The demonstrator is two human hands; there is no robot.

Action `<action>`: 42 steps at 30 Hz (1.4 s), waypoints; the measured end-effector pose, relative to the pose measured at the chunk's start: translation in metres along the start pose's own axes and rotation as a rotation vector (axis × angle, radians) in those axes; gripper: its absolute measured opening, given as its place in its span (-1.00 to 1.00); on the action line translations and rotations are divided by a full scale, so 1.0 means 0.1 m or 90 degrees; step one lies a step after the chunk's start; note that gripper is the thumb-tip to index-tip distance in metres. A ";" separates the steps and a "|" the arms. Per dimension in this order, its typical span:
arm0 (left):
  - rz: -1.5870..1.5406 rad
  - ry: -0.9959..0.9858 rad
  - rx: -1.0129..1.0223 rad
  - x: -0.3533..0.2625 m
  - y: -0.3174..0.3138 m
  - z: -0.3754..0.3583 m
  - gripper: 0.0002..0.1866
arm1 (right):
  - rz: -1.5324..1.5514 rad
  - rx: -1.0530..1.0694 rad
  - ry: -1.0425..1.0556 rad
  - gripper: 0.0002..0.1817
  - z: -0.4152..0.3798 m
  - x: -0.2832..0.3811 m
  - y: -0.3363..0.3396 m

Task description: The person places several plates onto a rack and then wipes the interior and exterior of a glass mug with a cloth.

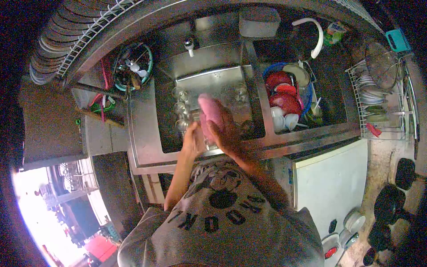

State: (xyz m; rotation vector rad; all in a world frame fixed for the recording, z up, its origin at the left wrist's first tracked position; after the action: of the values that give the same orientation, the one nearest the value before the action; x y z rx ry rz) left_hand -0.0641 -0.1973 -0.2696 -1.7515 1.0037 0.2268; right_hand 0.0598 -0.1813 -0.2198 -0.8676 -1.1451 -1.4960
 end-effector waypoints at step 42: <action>0.067 0.018 0.127 0.11 0.19 -0.19 -0.47 | 0.116 0.383 -0.071 -0.44 0.33 -0.24 0.29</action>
State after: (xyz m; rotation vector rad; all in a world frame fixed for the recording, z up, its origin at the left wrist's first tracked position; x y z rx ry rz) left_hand -0.0760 -0.2206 -0.2811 -1.5277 1.1022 0.1628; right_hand 0.0920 -0.1437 -0.2265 -0.6172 -1.4499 -0.8830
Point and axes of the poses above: each hand's wrist, its own z-axis towards the middle knuckle, its own y-axis out of the back of the hand, x = y × z, the point moved 4 cm from there along z, towards the middle knuckle, and after that the axes turned 1 degree about -z, right-handed, at the moved point
